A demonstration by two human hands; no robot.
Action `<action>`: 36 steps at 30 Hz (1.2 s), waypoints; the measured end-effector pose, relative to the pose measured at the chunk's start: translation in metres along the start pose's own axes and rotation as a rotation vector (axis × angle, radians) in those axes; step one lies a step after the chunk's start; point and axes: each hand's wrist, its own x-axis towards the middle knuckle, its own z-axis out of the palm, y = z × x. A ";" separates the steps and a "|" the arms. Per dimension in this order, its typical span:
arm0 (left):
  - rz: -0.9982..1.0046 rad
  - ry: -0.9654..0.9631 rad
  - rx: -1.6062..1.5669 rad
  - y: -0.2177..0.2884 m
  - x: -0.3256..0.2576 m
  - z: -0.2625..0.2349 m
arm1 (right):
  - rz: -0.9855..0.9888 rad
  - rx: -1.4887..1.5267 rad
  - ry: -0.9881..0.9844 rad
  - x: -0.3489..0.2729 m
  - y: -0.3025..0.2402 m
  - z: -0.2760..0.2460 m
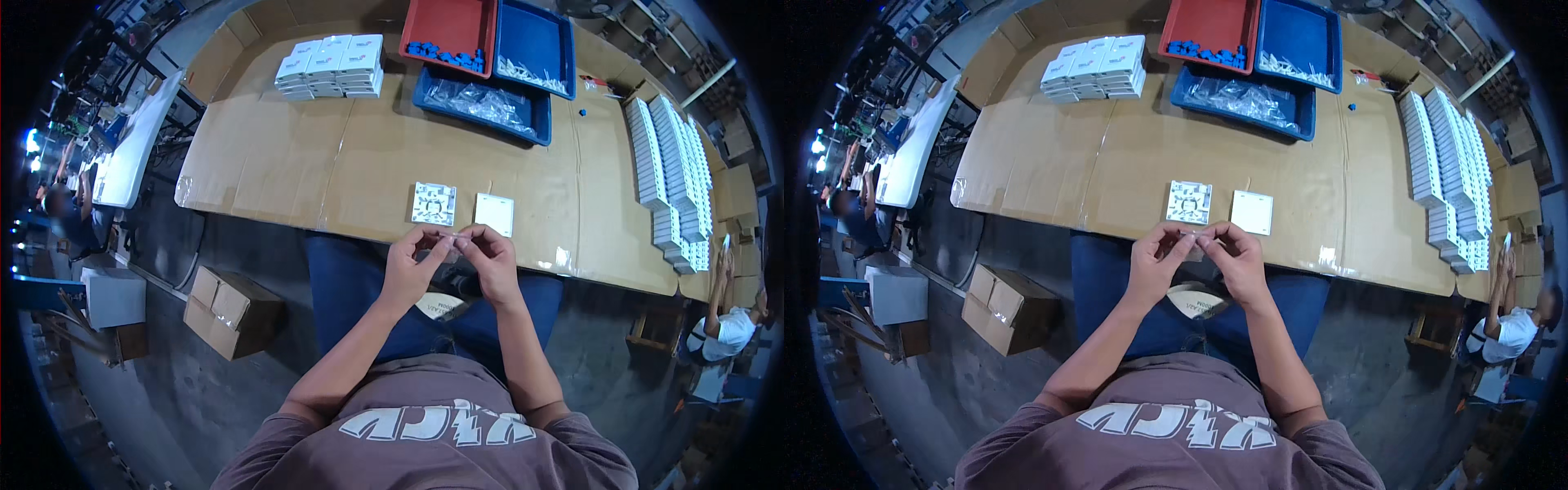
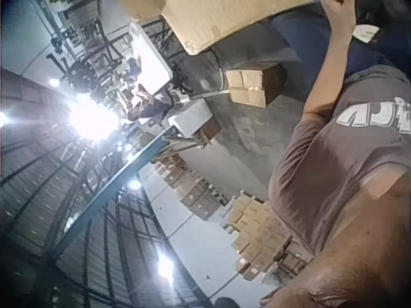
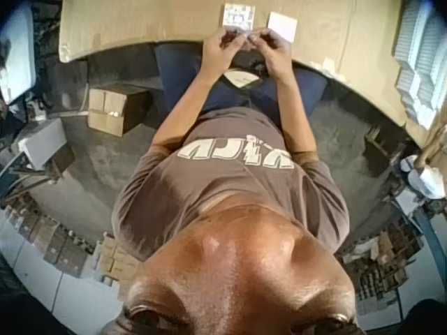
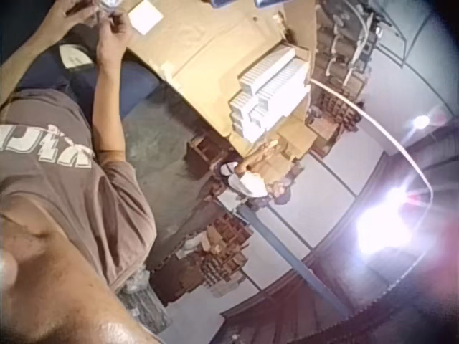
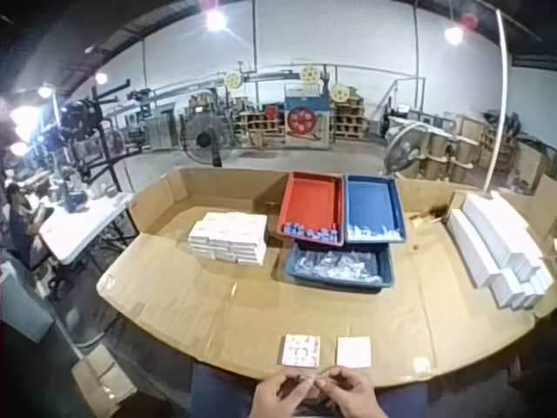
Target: Packing small blue and white components into plastic bags and placing them inside small white cardboard boxes.
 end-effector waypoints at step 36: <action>0.087 -0.028 0.072 -0.009 0.009 0.000 | -0.002 0.017 -0.084 0.013 0.022 -0.011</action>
